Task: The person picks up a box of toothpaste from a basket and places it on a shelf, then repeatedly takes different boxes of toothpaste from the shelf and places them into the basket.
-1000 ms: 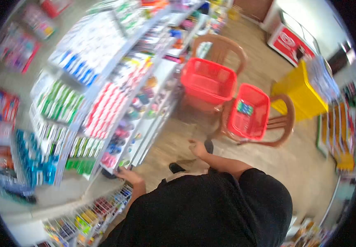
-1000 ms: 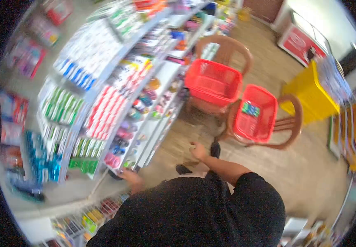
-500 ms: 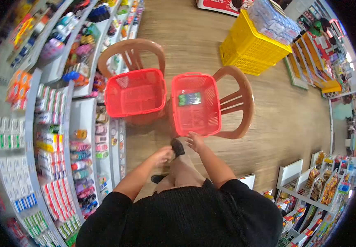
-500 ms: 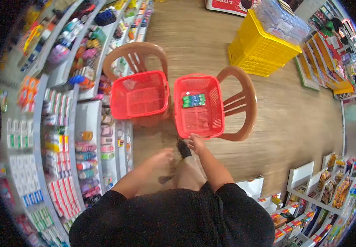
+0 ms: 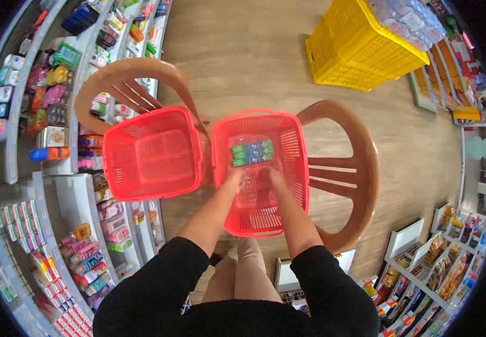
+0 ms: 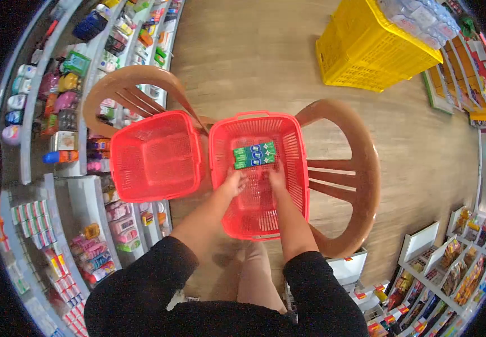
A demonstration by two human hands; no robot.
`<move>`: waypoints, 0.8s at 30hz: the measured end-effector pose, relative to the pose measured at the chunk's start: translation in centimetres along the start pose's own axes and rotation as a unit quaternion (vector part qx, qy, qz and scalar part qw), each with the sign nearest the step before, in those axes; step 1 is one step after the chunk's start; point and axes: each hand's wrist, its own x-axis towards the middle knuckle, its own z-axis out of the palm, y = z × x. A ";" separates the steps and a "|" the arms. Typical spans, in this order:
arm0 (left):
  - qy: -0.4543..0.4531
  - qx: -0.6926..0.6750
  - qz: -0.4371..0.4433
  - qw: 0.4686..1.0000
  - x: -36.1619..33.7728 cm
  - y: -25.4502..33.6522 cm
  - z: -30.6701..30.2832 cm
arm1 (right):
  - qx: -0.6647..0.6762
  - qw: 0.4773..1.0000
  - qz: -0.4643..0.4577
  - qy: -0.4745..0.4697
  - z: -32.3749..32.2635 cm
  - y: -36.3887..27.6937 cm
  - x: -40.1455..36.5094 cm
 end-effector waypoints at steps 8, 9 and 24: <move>-0.013 -0.087 -0.061 0.994 5.1 -2.3 1.7 | -0.161 0.985 -0.017 0.063 1.2 1.0 1.5; -0.034 -0.107 -0.089 0.990 4.3 -2.7 1.5 | -0.162 0.985 -0.017 0.063 1.5 0.7 0.6; -0.219 -0.433 -0.126 0.865 -23.9 -1.6 -3.5 | -0.019 0.983 -0.070 -0.170 13.2 -22.2 -18.4</move>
